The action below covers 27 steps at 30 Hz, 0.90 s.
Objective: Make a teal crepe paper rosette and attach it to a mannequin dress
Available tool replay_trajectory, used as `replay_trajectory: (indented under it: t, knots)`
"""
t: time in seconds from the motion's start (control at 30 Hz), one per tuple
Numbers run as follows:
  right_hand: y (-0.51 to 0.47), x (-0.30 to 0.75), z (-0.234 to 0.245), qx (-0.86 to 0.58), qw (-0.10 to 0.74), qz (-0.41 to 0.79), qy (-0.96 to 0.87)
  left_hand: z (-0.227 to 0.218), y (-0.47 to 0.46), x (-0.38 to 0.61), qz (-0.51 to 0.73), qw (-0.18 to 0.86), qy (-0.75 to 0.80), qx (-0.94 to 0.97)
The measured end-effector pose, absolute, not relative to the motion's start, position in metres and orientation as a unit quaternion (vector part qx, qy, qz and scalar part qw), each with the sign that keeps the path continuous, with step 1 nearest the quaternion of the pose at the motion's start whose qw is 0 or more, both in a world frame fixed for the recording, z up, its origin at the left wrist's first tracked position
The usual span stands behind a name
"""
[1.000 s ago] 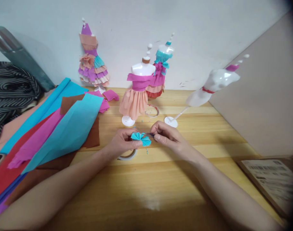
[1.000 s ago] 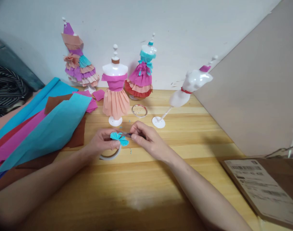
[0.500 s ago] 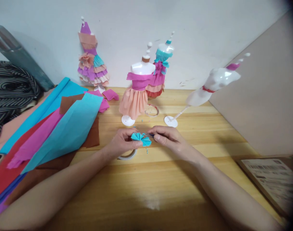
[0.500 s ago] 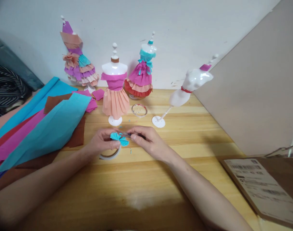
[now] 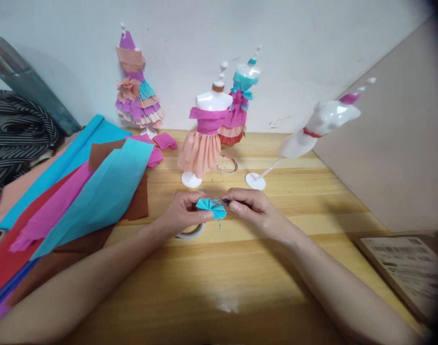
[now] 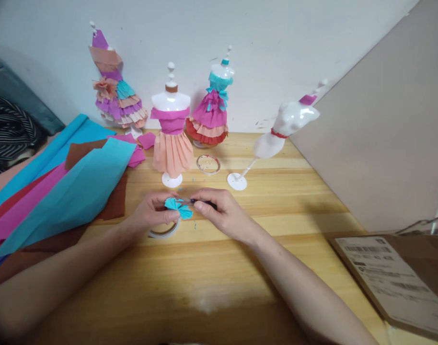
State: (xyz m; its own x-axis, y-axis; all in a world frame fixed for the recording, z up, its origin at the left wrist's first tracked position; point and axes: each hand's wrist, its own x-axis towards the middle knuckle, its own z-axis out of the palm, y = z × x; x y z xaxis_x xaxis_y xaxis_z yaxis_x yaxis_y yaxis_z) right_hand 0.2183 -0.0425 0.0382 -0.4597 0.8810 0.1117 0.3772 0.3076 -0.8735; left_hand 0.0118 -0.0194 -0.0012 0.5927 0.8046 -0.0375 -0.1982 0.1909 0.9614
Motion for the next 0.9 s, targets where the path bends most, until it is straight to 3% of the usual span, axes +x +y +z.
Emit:
replay_trajectory:
  t: [0.9]
  knots:
    - [-0.0439, 0.2152, 0.0366, -0.406, 0.32, 0.404, -0.755, -0.0032, -0.0212, 0.0122, 0.349, 0.72, 0.289, 0.526]
